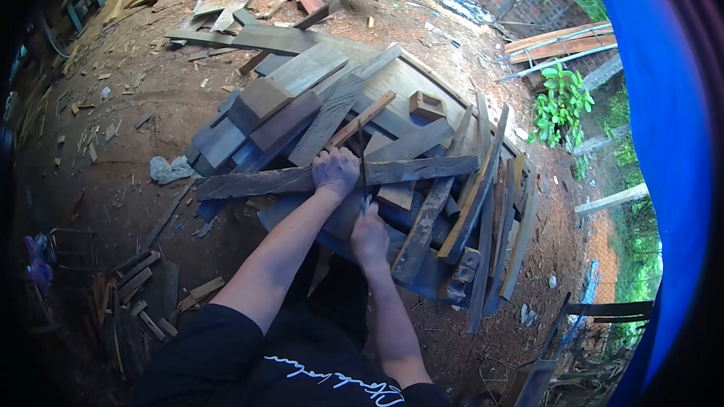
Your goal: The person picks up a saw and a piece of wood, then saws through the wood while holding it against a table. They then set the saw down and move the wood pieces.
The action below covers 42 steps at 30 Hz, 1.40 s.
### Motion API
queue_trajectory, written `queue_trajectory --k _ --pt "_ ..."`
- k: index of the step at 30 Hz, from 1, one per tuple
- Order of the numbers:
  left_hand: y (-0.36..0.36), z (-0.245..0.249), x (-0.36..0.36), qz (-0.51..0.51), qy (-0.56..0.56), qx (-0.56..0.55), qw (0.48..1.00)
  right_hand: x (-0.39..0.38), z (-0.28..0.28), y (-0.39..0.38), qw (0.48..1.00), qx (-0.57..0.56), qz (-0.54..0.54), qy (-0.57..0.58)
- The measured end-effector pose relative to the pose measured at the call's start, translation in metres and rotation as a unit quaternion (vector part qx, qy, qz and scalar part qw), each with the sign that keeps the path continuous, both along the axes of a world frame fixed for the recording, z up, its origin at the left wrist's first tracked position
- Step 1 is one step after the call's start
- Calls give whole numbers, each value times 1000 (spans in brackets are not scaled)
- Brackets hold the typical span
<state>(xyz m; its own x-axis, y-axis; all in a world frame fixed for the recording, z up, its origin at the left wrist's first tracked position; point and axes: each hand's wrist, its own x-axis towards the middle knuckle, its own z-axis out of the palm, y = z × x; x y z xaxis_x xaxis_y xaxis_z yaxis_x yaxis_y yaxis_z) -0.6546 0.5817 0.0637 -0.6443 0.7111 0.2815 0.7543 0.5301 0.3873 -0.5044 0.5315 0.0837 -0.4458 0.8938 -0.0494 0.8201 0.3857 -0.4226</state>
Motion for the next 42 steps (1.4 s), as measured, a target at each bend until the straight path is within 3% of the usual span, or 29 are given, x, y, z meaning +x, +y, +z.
queue_trajectory --k 4,10,16,22,28,35,37,39,41,42 --pt "-2 0 1 -2 20 -3 1000 16 -1 -21 1000 0 -3 1" --pt "-1 0 0 2 46 -7 999 -25 12 26 1000 18 8 14" --pt "-2 6 1 -2 42 -31 999 26 -3 -23 1000 -15 -11 -10" --pt "-4 7 1 -23 56 -31 998 -30 11 32 999 11 -1 41" --pt "-1 2 1 -13 77 -32 996 17 8 -15 999 -27 -17 5" --pt "1 13 5 -37 30 -61 997 -19 8 20 998 -17 -34 44" --pt "-1 -3 -2 -53 30 -75 995 -1 9 3 1000 -24 -6 11" --pt "-15 42 10 -88 21 -52 995 19 -4 -13 1000 -24 -8 -14" --pt "1 5 6 -69 12 -6 998 30 -29 -2 990 -60 125 17" --pt "-3 19 9 -29 25 -4 999 28 -44 10 992 68 103 -6"
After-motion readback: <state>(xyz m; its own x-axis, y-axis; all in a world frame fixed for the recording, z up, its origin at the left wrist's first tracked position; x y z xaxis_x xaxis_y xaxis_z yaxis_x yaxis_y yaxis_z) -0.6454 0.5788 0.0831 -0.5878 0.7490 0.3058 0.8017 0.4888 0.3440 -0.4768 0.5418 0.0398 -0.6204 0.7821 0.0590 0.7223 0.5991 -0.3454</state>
